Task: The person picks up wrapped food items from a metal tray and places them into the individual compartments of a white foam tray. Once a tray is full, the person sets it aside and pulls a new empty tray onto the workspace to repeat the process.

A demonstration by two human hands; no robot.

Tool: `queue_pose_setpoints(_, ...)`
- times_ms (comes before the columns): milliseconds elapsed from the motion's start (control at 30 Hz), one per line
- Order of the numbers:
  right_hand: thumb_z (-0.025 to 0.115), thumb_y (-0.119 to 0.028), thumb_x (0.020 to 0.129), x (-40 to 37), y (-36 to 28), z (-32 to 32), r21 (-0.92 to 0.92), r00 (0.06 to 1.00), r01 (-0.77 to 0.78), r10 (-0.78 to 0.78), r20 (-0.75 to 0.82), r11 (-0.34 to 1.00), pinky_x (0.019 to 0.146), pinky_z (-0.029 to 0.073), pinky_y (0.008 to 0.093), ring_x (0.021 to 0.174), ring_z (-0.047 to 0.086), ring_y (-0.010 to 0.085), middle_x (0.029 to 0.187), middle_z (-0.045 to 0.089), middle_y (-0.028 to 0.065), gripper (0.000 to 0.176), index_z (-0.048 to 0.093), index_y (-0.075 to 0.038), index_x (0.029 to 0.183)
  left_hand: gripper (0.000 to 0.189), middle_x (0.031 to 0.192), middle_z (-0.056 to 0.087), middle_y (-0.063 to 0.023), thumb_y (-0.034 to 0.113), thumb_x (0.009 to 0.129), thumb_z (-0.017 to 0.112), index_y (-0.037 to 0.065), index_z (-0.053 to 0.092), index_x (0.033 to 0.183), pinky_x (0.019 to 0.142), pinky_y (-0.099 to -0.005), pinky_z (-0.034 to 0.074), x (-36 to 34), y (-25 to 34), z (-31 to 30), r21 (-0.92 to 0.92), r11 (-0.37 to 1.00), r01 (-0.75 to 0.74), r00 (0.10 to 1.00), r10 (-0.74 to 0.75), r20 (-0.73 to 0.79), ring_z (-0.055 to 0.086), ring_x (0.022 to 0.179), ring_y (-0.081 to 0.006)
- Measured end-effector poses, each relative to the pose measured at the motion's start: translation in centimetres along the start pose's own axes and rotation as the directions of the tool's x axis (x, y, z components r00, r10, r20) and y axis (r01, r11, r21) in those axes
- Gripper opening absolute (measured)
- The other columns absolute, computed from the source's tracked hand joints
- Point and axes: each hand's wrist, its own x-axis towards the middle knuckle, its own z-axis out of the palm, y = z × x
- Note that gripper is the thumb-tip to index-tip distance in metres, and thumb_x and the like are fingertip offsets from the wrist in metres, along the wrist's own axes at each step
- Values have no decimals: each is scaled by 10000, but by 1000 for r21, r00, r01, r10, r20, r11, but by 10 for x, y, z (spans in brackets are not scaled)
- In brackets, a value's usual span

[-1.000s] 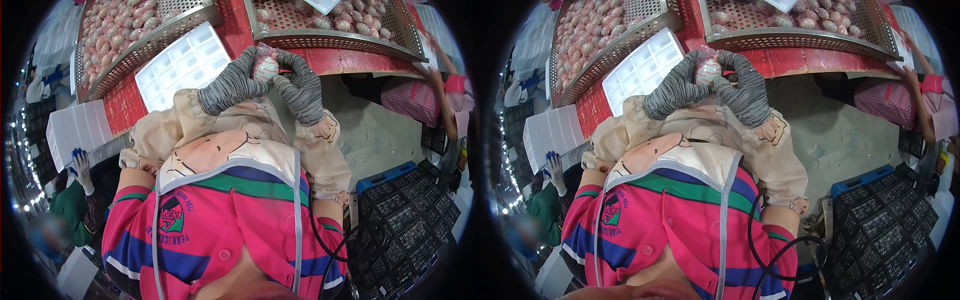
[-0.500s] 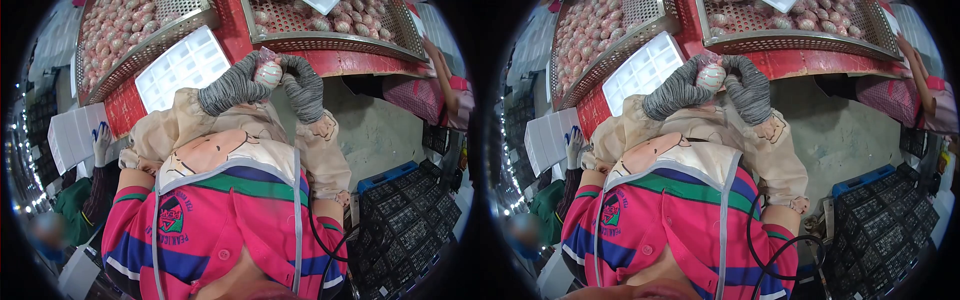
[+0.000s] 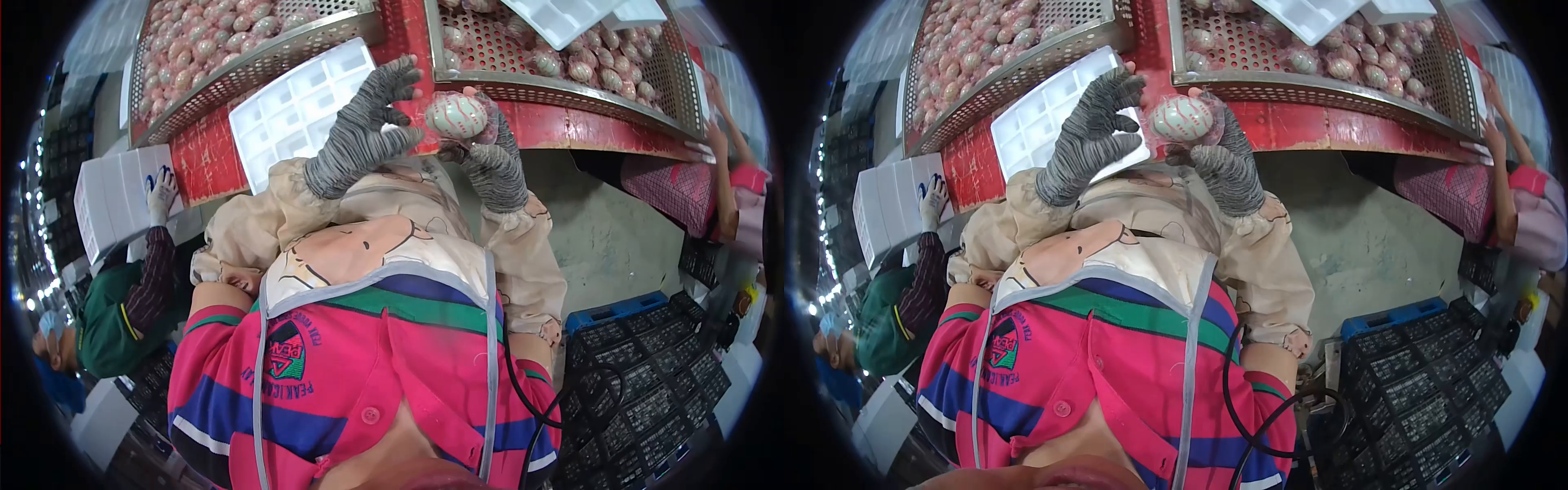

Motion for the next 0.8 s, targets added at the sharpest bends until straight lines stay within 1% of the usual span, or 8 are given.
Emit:
queue_pose_setpoints(167,702,-145,715,22,11,26,122,989,-144,141,34,982,832,527,342,1085,555,271,1251,483,139,782,304,-53,1381,667,1200,529,-86,52,744,731,60,411,1329,875,-296,468,-10,3,-20,-190,926,326,944,-331,5,508,1110,-178)
queue_pose_setpoints(233,674,-124,787,33,24,26,-17,983,-180,181,36,983,833,515,324,1041,565,231,1216,501,124,619,377,-39,1324,607,1151,548,-65,48,758,722,68,448,1300,824,-279,489,-18,-11,-35,62,982,177,983,-174,-57,540,1032,-160)
queue_pose_setpoints(267,674,-124,787,41,29,28,-23,978,-200,201,57,979,833,515,324,1041,565,231,1216,501,124,619,377,-39,1324,577,1107,561,-43,51,766,719,79,464,1282,742,-250,501,-24,-7,-42,-13,968,252,963,-252,-100,552,953,-123)
queue_pose_setpoints(333,658,-151,830,56,37,32,-459,949,-298,313,-47,837,769,512,297,963,573,187,1165,535,108,554,402,-23,1304,573,1086,562,-35,50,767,718,81,463,1279,710,-232,493,-33,-13,-65,13,946,323,936,-317,-153,549,911,-106)
queue_pose_setpoints(500,673,-137,828,121,85,28,-635,953,-274,293,-77,722,689,485,268,836,554,129,1066,568,79,482,454,-44,1247,490,923,557,-21,83,773,725,94,479,1197,596,-214,464,-20,-42,-116,99,952,290,907,-241,-344,516,762,-70)
queue_pose_setpoints(600,694,-64,786,175,100,29,-846,999,-32,-14,-47,532,698,481,256,812,554,118,993,582,74,429,485,-38,1160,407,901,593,-23,117,774,733,82,524,1122,651,-233,468,18,-64,-149,346,905,249,920,-110,-375,522,754,-87)
queue_pose_setpoints(633,694,-64,786,187,99,30,-855,999,-33,-12,-45,517,698,481,256,812,554,118,993,582,74,429,485,-38,1160,375,901,610,-23,130,775,733,76,544,1095,673,-246,473,31,-76,-158,382,899,215,932,-71,-356,530,761,-93)
queue_pose_setpoints(800,666,-205,806,218,103,10,-990,991,104,94,96,-92,757,498,367,836,607,262,971,586,144,399,523,-67,1151,317,913,631,-98,261,797,697,58,604,1021,717,-302,493,53,-107,-180,526,794,304,928,-123,-350,602,766,-174)
